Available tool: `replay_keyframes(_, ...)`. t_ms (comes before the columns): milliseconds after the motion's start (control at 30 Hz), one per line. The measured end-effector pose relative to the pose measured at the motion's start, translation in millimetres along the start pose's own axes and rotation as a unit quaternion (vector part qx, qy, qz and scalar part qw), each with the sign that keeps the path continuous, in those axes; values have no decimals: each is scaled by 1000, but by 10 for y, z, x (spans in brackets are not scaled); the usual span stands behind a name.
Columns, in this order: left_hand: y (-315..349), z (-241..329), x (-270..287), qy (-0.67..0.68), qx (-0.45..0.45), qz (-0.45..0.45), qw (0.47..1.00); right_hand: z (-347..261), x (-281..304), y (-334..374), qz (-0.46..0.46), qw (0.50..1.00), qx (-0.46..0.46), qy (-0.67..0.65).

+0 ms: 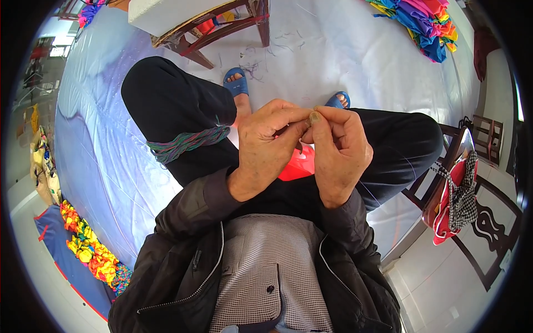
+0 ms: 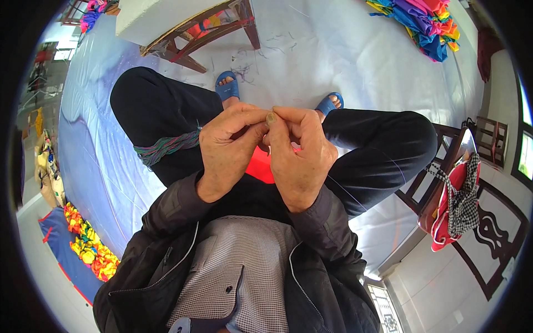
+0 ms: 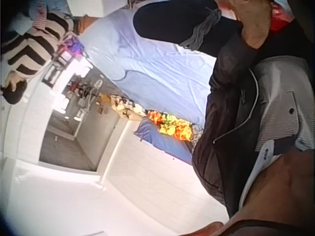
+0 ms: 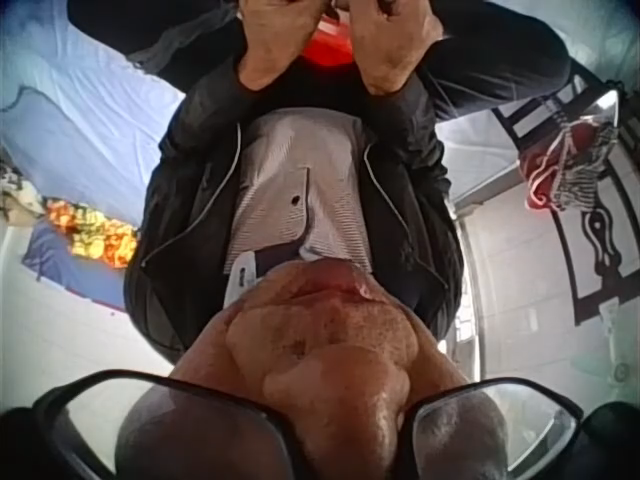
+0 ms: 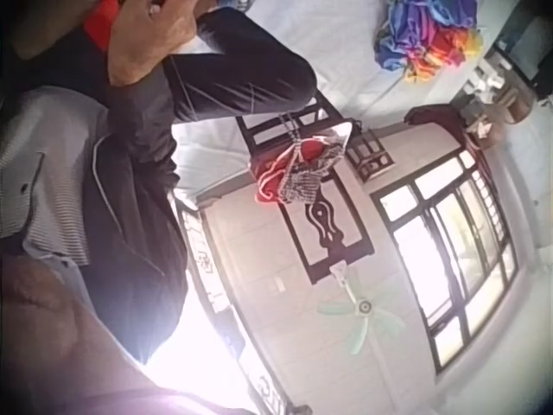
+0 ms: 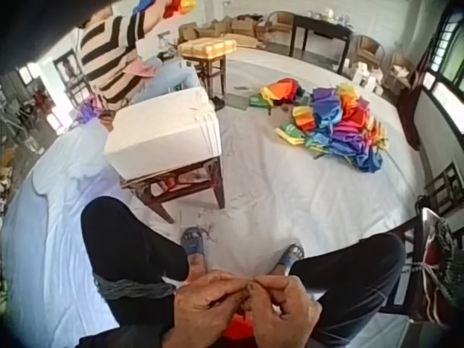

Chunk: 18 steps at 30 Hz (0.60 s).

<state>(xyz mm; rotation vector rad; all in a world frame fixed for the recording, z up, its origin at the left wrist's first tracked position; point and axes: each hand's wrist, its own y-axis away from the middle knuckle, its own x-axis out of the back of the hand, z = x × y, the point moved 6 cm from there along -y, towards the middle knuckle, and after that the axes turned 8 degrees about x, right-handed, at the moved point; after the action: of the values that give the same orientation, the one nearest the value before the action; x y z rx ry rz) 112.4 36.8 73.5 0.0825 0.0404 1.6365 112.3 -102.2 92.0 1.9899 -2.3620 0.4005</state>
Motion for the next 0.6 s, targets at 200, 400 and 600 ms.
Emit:
replay_keyframes(200, 15, -12, 30, -49, -40, 8, 998, 17, -19, -15, -10, 1000, -2, -18)
replay_keyframes(400, -16, 123, -21, -161, -137, 10, 977, 60, 70, -30, -13, 1000, 6, -21)
replay_keyframes(600, 24, 88, -40, -196, -162, 1, 967, 108, 229, 32, 35, 999, 31, 23)
